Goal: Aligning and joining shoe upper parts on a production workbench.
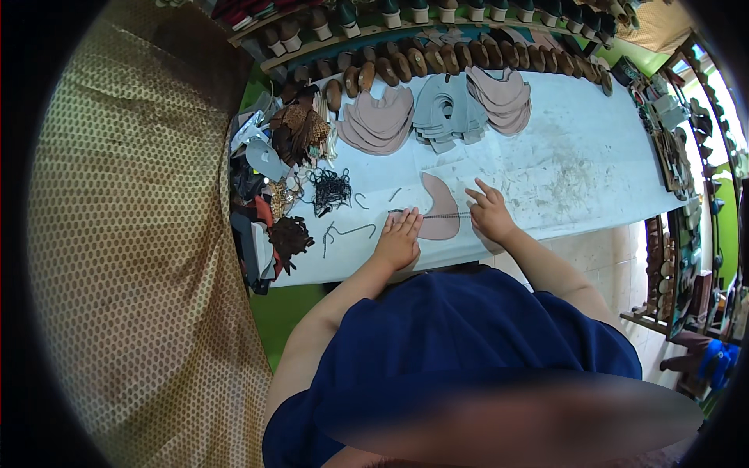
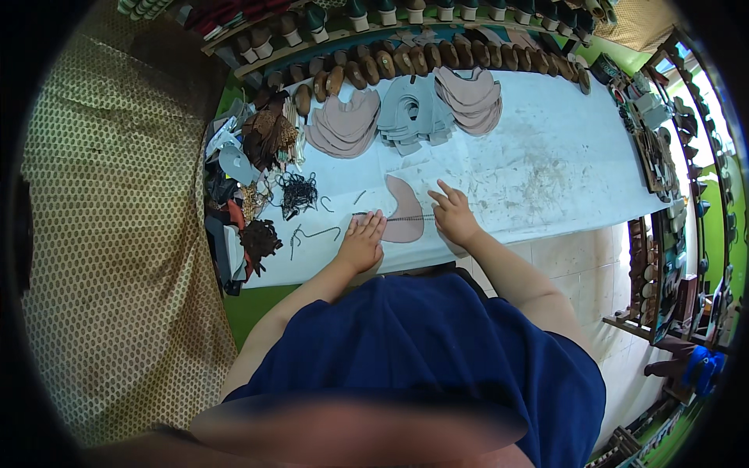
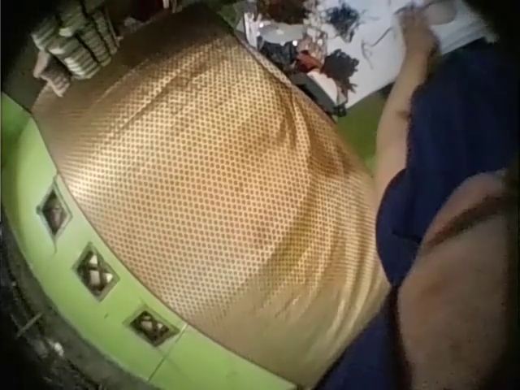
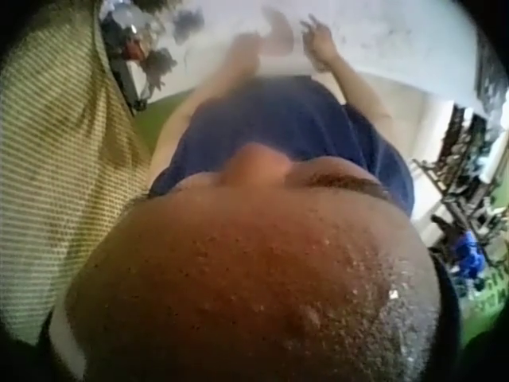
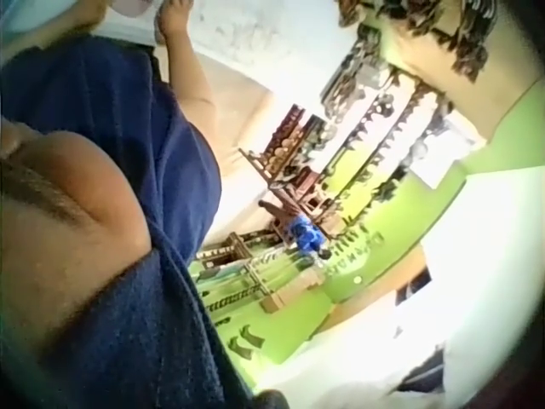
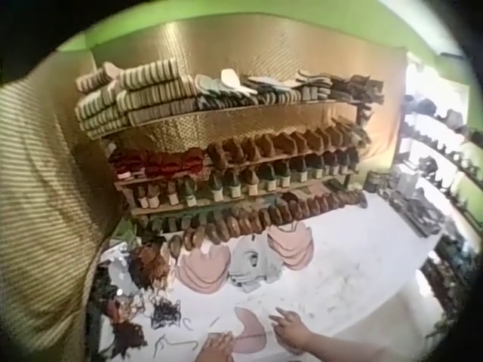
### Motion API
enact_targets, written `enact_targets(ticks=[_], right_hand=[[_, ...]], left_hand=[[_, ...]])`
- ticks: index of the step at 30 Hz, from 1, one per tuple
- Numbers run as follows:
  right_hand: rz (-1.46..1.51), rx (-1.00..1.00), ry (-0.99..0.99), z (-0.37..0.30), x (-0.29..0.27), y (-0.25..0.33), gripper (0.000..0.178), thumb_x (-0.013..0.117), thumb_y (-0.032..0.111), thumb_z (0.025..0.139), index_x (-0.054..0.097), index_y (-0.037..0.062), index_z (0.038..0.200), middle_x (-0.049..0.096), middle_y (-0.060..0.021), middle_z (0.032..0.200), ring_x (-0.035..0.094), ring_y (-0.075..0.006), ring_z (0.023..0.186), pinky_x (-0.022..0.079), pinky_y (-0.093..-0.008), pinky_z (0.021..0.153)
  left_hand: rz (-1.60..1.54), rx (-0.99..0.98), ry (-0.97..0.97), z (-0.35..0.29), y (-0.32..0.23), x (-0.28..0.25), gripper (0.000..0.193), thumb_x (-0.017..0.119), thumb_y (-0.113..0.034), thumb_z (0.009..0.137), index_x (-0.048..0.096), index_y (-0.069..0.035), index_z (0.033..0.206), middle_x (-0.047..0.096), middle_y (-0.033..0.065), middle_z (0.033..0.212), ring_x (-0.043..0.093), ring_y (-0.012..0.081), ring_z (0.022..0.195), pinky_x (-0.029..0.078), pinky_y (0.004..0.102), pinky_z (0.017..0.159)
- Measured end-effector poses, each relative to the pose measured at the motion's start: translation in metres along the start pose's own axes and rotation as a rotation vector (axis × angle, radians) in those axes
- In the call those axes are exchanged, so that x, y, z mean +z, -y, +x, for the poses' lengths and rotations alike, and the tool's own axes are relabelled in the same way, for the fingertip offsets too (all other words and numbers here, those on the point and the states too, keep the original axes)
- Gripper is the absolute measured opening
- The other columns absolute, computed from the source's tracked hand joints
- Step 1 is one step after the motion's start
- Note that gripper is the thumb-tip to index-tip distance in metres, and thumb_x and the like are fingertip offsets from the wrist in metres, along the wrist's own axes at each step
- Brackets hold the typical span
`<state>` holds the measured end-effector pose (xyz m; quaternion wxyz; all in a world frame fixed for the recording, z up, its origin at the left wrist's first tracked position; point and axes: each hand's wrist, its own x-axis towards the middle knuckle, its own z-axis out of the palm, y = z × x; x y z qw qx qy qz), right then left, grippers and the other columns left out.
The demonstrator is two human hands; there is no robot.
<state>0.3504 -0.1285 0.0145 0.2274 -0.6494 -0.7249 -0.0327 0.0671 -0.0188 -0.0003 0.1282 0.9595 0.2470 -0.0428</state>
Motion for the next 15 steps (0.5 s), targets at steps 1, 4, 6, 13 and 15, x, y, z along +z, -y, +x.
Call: enact_targets(ticks=[1,4,6,13,15], right_hand=[[-0.011,-0.030,0.028,0.007,0.000,-0.005,0.006,0.067,0.008,0.076,0.066,0.0047,0.080,0.057,-0.0071,0.134,0.037,-0.0323,0.140,0.037,-0.0511,0.106],[-0.029,-0.087,0.062,0.025,0.004,-0.019,0.008,0.065,0.009,0.077,0.068,0.0046,0.083,0.056,-0.0070,0.135,0.036,-0.0311,0.142,0.037,-0.0512,0.107],[-0.046,-0.145,0.061,0.034,0.009,-0.024,0.012,0.062,0.009,0.080,0.070,0.0034,0.088,0.057,-0.0072,0.136,0.036,-0.0302,0.142,0.037,-0.0507,0.107],[-0.124,-0.171,0.050,0.056,0.024,-0.033,0.027,0.067,0.009,0.074,0.071,0.0053,0.101,0.056,-0.0064,0.136,0.036,-0.0317,0.142,0.038,-0.0488,0.107],[-0.084,-0.059,0.158,0.058,0.020,-0.031,0.022,0.059,0.008,0.085,0.069,0.0004,0.103,0.058,-0.0080,0.134,0.039,-0.0308,0.140,0.039,-0.0508,0.105]], left_hand=[[0.003,-0.008,0.006,0.000,-0.001,0.000,0.070,0.049,-0.026,0.089,0.031,-0.009,0.153,0.025,0.0111,0.162,0.025,0.0270,0.149,0.016,0.0526,0.120],[0.012,-0.020,0.010,0.000,-0.001,0.000,0.068,0.049,-0.026,0.089,0.032,-0.010,0.153,0.025,0.0100,0.162,0.025,0.0264,0.149,0.016,0.0535,0.120],[0.009,-0.021,-0.004,0.001,-0.002,0.000,0.067,0.048,-0.025,0.089,0.034,-0.010,0.152,0.026,0.0099,0.162,0.026,0.0264,0.149,0.016,0.0529,0.120],[-0.002,-0.021,-0.075,0.006,-0.001,0.005,0.062,0.047,-0.022,0.089,0.040,-0.009,0.149,0.032,0.0111,0.159,0.032,0.0270,0.146,0.019,0.0504,0.120],[0.033,-0.026,-0.043,0.011,-0.002,0.004,0.061,0.047,-0.022,0.089,0.040,-0.008,0.148,0.032,0.0116,0.159,0.033,0.0269,0.146,0.019,0.0508,0.120]])
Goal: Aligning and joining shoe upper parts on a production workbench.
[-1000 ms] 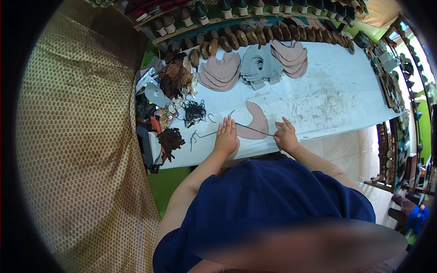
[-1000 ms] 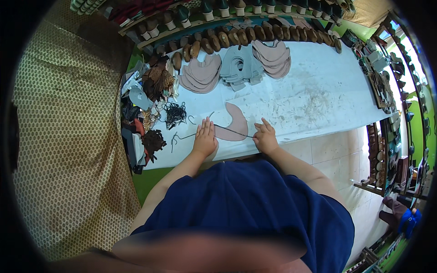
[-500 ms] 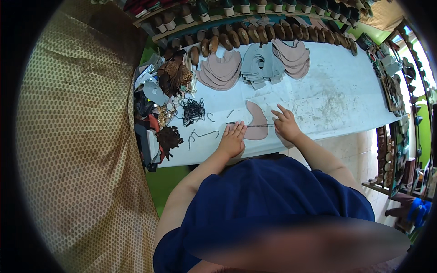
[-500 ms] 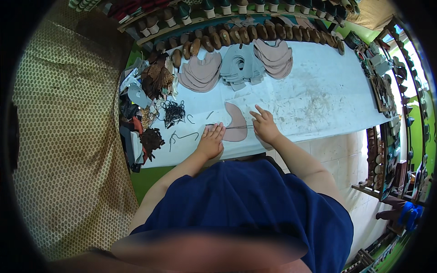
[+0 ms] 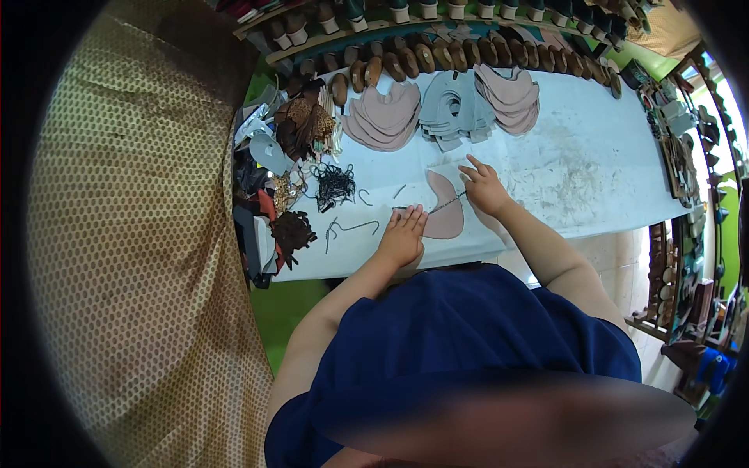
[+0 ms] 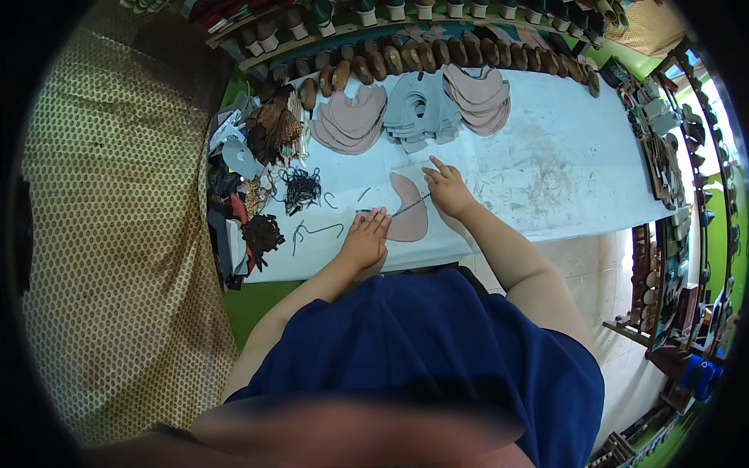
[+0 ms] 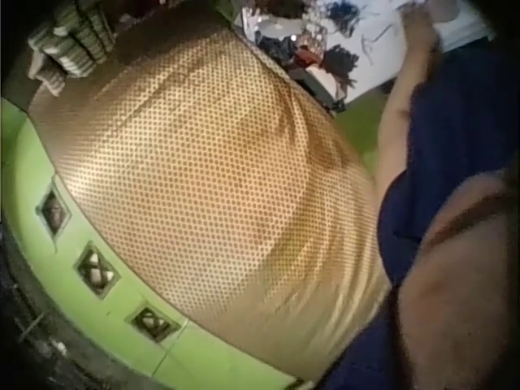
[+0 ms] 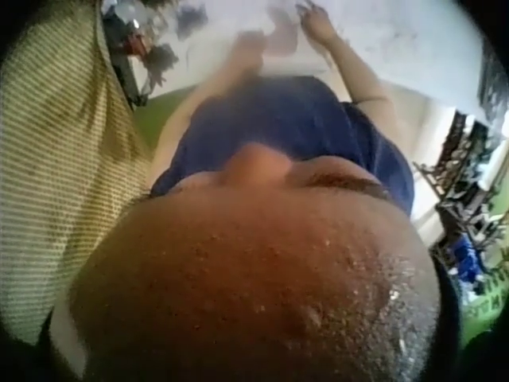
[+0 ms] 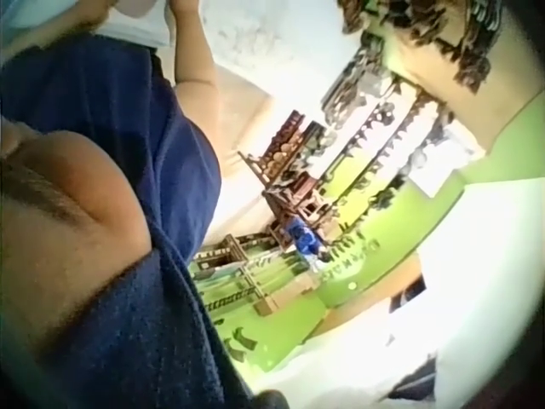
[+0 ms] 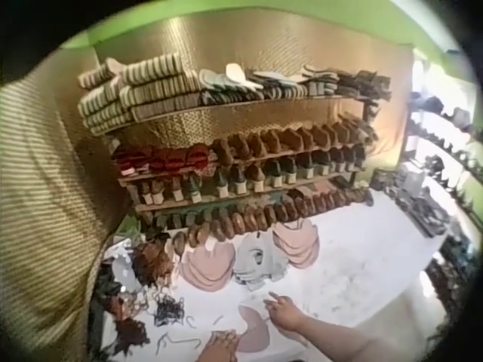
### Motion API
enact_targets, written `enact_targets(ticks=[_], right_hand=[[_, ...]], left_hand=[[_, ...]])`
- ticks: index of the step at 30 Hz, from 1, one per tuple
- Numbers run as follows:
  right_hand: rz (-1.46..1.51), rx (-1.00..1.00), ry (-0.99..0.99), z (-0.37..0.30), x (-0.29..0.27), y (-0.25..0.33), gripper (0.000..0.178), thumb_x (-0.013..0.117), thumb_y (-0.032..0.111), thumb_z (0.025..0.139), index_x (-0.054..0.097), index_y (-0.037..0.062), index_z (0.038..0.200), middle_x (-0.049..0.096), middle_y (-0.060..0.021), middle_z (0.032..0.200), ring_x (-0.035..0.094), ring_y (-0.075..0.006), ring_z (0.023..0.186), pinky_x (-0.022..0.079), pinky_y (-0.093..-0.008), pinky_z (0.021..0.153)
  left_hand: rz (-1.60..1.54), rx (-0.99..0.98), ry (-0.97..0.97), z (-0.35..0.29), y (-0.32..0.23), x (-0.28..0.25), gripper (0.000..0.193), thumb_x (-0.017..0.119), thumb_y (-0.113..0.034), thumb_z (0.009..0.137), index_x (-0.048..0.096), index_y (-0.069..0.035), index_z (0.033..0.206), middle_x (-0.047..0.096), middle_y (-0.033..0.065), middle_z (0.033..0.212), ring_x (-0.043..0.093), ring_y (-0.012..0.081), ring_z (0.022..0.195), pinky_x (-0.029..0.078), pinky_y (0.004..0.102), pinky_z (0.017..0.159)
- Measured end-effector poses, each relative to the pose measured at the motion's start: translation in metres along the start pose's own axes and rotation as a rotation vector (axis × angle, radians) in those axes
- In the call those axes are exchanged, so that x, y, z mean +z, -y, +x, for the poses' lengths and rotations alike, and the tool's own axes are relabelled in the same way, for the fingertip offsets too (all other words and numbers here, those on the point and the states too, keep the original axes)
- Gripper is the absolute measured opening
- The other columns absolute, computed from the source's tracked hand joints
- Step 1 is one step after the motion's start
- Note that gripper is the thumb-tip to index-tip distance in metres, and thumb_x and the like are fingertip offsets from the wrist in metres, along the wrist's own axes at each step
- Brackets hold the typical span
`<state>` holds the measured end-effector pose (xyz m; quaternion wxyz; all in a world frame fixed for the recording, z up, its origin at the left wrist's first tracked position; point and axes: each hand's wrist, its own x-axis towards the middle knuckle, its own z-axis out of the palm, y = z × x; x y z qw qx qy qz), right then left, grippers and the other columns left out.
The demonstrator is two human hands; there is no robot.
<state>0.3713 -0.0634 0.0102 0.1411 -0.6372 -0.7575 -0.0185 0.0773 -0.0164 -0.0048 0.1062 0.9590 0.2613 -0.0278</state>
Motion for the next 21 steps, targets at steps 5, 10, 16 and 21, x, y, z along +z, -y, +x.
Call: enact_targets(ticks=[5,10,16,21], right_hand=[[0.007,0.031,-0.038,-0.010,0.000,0.004,0.021,0.063,0.011,0.082,0.070,0.0050,0.101,0.060,-0.0063,0.132,0.040,-0.0314,0.139,0.040,-0.0488,0.103],[0.323,-0.201,0.008,-0.037,-0.009,0.027,0.011,0.073,0.014,0.075,0.072,0.0161,0.086,0.065,0.0012,0.120,0.049,-0.0306,0.132,0.044,-0.0459,0.098],[0.267,-0.256,-0.064,-0.069,0.009,0.054,0.013,0.070,0.013,0.078,0.070,0.0118,0.091,0.064,-0.0002,0.117,0.050,-0.0292,0.131,0.045,-0.0437,0.095],[0.163,-0.247,-0.123,-0.067,0.011,0.069,0.020,0.068,0.010,0.078,0.066,0.0069,0.099,0.061,-0.0054,0.121,0.049,-0.0303,0.131,0.043,-0.0445,0.098]], left_hand=[[0.053,0.005,0.011,-0.004,-0.005,-0.005,0.058,0.047,-0.020,0.090,0.042,-0.005,0.146,0.034,0.0120,0.158,0.034,0.0277,0.145,0.020,0.0521,0.119],[-0.046,0.048,-0.140,-0.016,0.006,-0.002,0.046,0.057,-0.031,0.092,0.056,-0.017,0.136,0.039,0.0092,0.155,0.036,0.0291,0.144,0.022,0.0540,0.117],[-0.005,0.136,-0.176,-0.011,0.009,-0.005,0.028,0.062,-0.030,0.091,0.066,-0.024,0.119,0.046,0.0019,0.150,0.041,0.0255,0.141,0.025,0.0531,0.116],[-0.009,0.213,-0.252,-0.004,0.014,0.000,0.019,0.061,-0.023,0.091,0.070,-0.019,0.107,0.052,0.0002,0.146,0.044,0.0267,0.139,0.027,0.0527,0.115]])
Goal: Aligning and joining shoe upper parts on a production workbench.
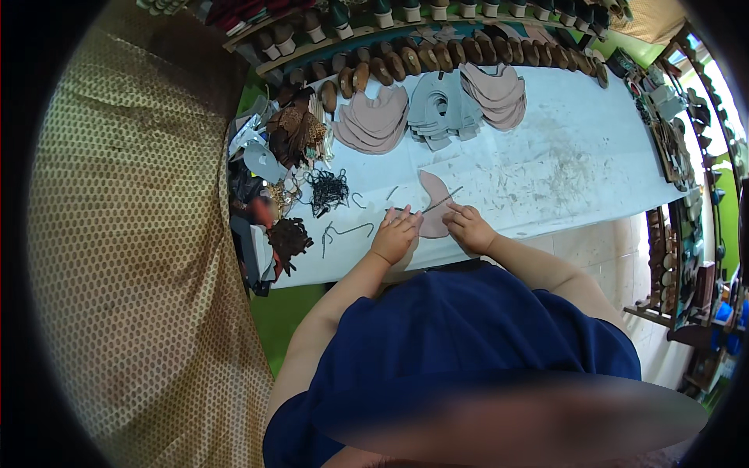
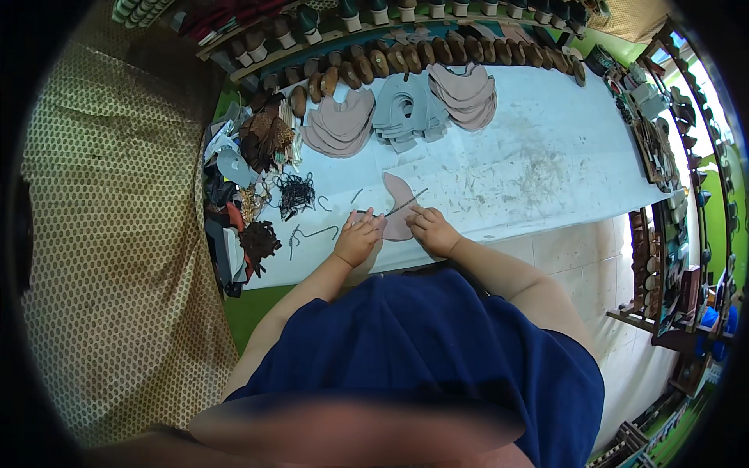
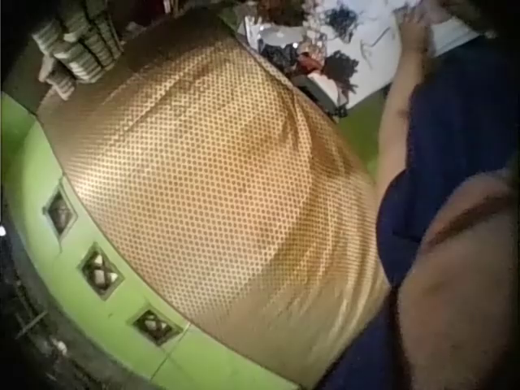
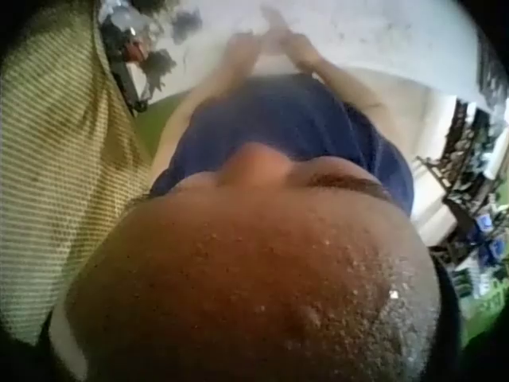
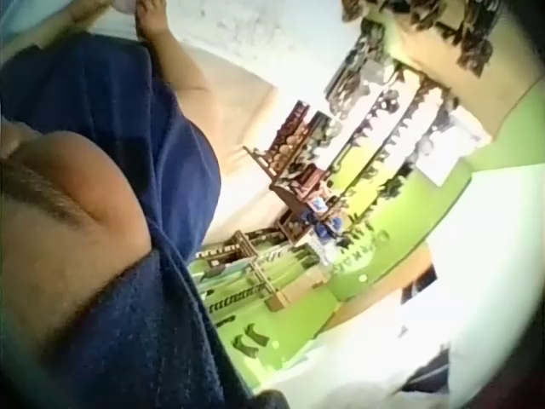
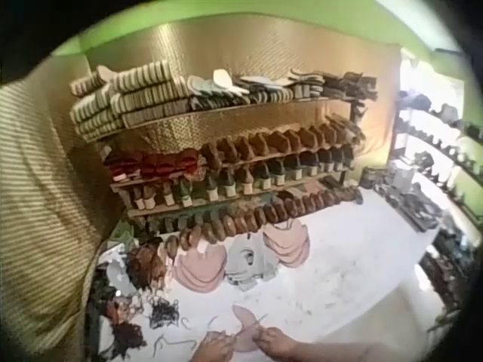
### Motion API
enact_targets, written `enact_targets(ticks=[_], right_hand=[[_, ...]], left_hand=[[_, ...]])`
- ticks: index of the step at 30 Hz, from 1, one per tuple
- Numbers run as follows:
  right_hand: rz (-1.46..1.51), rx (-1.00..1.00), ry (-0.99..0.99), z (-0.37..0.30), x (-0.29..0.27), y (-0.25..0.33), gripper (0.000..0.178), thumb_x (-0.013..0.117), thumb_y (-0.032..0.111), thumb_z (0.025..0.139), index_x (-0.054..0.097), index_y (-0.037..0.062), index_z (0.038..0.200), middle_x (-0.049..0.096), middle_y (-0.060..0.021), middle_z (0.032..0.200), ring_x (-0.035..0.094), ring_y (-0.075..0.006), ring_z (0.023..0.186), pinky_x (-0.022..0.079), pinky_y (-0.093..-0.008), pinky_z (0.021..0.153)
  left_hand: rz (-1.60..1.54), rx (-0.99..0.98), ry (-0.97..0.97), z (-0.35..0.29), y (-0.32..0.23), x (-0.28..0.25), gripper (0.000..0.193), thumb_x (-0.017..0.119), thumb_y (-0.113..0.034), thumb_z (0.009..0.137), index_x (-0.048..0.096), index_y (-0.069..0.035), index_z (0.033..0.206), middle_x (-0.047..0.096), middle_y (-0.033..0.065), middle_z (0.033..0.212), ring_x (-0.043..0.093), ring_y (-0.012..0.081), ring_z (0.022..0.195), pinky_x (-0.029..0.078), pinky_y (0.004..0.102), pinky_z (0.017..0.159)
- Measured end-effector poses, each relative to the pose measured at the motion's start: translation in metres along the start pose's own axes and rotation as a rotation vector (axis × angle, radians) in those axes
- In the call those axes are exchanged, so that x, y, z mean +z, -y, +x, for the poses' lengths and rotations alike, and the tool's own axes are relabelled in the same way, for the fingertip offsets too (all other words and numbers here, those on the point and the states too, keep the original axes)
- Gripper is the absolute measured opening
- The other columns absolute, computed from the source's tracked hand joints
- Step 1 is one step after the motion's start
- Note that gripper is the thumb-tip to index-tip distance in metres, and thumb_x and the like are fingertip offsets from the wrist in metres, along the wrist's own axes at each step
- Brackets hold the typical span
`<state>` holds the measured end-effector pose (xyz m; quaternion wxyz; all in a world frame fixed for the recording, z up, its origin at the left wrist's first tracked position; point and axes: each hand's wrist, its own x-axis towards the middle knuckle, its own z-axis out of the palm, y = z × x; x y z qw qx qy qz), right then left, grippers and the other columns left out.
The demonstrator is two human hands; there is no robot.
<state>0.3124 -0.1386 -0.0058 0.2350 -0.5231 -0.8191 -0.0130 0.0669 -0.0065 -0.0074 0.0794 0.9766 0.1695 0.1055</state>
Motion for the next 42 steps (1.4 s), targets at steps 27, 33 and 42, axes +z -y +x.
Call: enact_targets(ticks=[27,33,42], right_hand=[[0.247,0.544,0.107,0.013,0.008,-0.040,0.009,0.072,0.018,0.078,0.072,0.0148,0.086,0.065,-0.0018,0.124,0.043,-0.0331,0.136,0.036,-0.0513,0.106],[0.174,0.566,0.206,0.037,0.005,-0.047,0.006,0.071,0.017,0.077,0.069,0.0135,0.082,0.059,-0.0053,0.133,0.034,-0.0361,0.142,0.034,-0.0563,0.107],[0.060,0.513,0.238,0.048,0.012,-0.046,0.008,0.068,0.013,0.077,0.069,0.0111,0.085,0.057,-0.0062,0.134,0.033,-0.0362,0.143,0.032,-0.0555,0.108]], left_hand=[[-0.028,-0.109,0.380,-0.015,-0.018,-0.013,0.081,0.056,-0.049,0.091,0.025,-0.008,0.155,0.020,0.0100,0.164,0.020,0.0285,0.151,0.017,0.0592,0.117],[-0.017,-0.140,0.410,-0.014,-0.020,-0.014,0.080,0.056,-0.048,0.092,0.026,-0.009,0.155,0.020,0.0094,0.164,0.021,0.0278,0.151,0.016,0.0600,0.117],[-0.012,-0.127,0.377,-0.013,-0.019,-0.014,0.080,0.056,-0.051,0.091,0.029,-0.010,0.154,0.024,0.0081,0.163,0.023,0.0267,0.150,0.013,0.0619,0.117]])
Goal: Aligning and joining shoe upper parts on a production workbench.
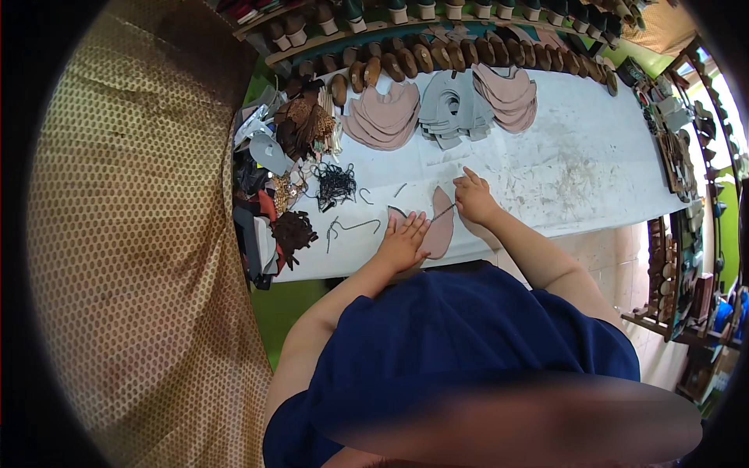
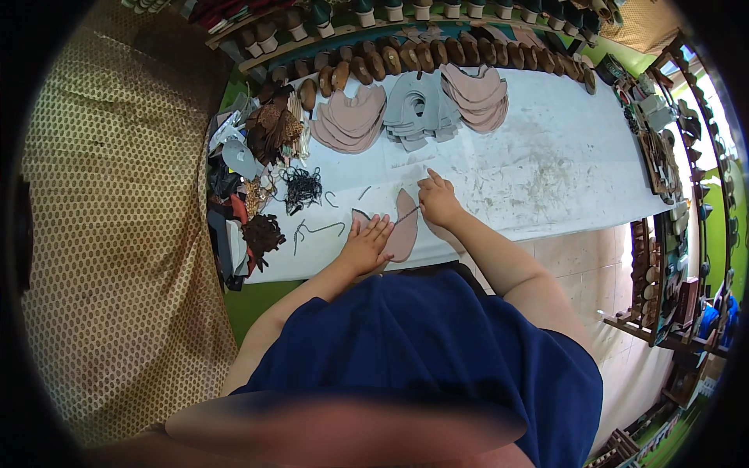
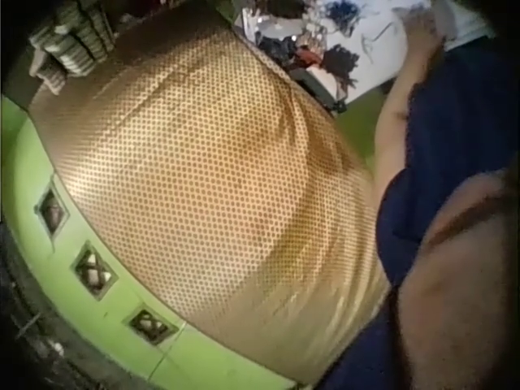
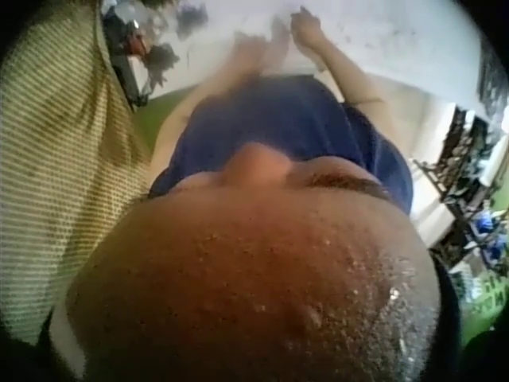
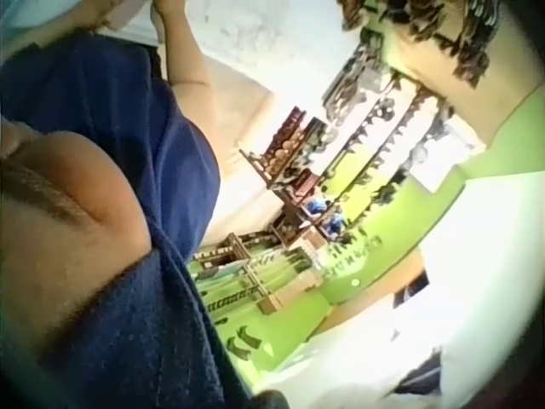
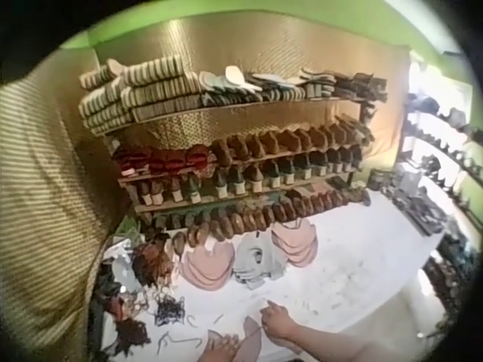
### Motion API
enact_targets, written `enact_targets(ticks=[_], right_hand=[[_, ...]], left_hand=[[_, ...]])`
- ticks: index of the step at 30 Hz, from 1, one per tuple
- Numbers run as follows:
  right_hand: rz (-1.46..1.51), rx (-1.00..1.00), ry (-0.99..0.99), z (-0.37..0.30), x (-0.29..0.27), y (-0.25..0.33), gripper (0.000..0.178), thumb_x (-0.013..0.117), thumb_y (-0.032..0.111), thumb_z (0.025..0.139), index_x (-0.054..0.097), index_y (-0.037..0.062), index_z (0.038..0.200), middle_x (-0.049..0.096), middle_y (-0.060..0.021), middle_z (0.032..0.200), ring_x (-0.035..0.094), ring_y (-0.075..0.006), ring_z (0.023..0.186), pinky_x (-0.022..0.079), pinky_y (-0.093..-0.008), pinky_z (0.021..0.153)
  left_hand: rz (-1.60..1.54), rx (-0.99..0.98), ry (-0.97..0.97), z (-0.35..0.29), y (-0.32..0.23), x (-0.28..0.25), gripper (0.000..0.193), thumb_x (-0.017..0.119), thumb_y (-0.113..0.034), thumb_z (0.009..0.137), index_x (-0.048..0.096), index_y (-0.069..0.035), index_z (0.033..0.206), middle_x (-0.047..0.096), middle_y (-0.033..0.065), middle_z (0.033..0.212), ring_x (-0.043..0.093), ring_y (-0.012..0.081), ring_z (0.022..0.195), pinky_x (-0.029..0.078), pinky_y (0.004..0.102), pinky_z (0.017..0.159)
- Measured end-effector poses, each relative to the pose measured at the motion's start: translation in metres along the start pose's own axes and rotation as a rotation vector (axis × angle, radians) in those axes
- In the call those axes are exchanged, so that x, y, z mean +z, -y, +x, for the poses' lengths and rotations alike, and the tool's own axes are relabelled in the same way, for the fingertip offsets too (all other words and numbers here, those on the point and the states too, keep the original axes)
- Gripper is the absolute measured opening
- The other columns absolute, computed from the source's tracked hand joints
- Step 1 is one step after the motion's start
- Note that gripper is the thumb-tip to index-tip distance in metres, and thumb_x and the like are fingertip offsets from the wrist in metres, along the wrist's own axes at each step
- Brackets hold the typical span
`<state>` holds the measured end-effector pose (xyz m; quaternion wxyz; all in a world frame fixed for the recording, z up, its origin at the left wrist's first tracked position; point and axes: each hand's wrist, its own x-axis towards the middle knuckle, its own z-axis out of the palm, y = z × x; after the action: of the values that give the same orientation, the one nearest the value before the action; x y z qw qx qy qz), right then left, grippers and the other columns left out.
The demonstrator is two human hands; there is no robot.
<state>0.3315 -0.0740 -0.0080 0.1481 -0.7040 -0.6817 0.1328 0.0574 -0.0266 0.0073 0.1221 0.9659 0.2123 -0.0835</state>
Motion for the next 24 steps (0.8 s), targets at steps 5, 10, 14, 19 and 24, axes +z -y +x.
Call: enact_targets(ticks=[5,10,14,19,24], right_hand=[[-0.052,-0.056,-0.043,-0.004,0.009,-0.001,0.016,0.066,0.013,0.080,0.067,0.0075,0.094,0.056,-0.0085,0.134,0.032,-0.0369,0.143,0.031,-0.0573,0.108],[-0.098,-0.098,-0.099,-0.007,0.019,-0.004,0.023,0.060,0.013,0.084,0.063,0.0037,0.106,0.053,-0.0119,0.136,0.030,-0.0383,0.144,0.030,-0.0618,0.110],[-0.097,-0.082,-0.083,-0.003,0.015,-0.002,0.022,0.061,0.014,0.084,0.065,0.0042,0.103,0.053,-0.0113,0.137,0.029,-0.0377,0.144,0.030,-0.0616,0.110],[-0.152,-0.120,-0.101,0.019,0.000,0.011,0.020,0.064,0.015,0.082,0.068,0.0048,0.099,0.052,-0.0110,0.140,0.026,-0.0363,0.146,0.027,-0.0623,0.111],[-0.197,-0.153,-0.059,0.039,-0.003,0.023,0.022,0.063,0.016,0.082,0.069,0.0049,0.100,0.051,-0.0093,0.141,0.025,-0.0355,0.147,0.025,-0.0624,0.112]], left_hand=[[0.015,-0.013,0.062,0.007,0.000,-0.002,0.085,0.056,-0.057,0.089,0.029,-0.010,0.154,0.024,0.0084,0.163,0.022,0.0269,0.150,0.011,0.0620,0.117],[-0.049,-0.052,-0.117,0.014,-0.010,-0.003,0.093,0.055,-0.065,0.085,0.026,-0.011,0.155,0.022,0.0088,0.163,0.018,0.0273,0.151,0.007,0.0617,0.118],[-0.002,-0.017,0.018,0.019,-0.011,-0.005,0.093,0.054,-0.065,0.086,0.025,-0.011,0.156,0.020,0.0082,0.164,0.017,0.0270,0.152,0.006,0.0621,0.118],[0.012,-0.019,0.044,0.019,-0.010,-0.006,0.091,0.054,-0.063,0.087,0.025,-0.012,0.156,0.019,0.0078,0.165,0.016,0.0268,0.152,0.006,0.0627,0.118],[0.011,-0.024,0.049,0.019,-0.013,-0.004,0.089,0.055,-0.061,0.087,0.025,-0.012,0.156,0.018,0.0079,0.165,0.015,0.0270,0.152,0.006,0.0631,0.117]])
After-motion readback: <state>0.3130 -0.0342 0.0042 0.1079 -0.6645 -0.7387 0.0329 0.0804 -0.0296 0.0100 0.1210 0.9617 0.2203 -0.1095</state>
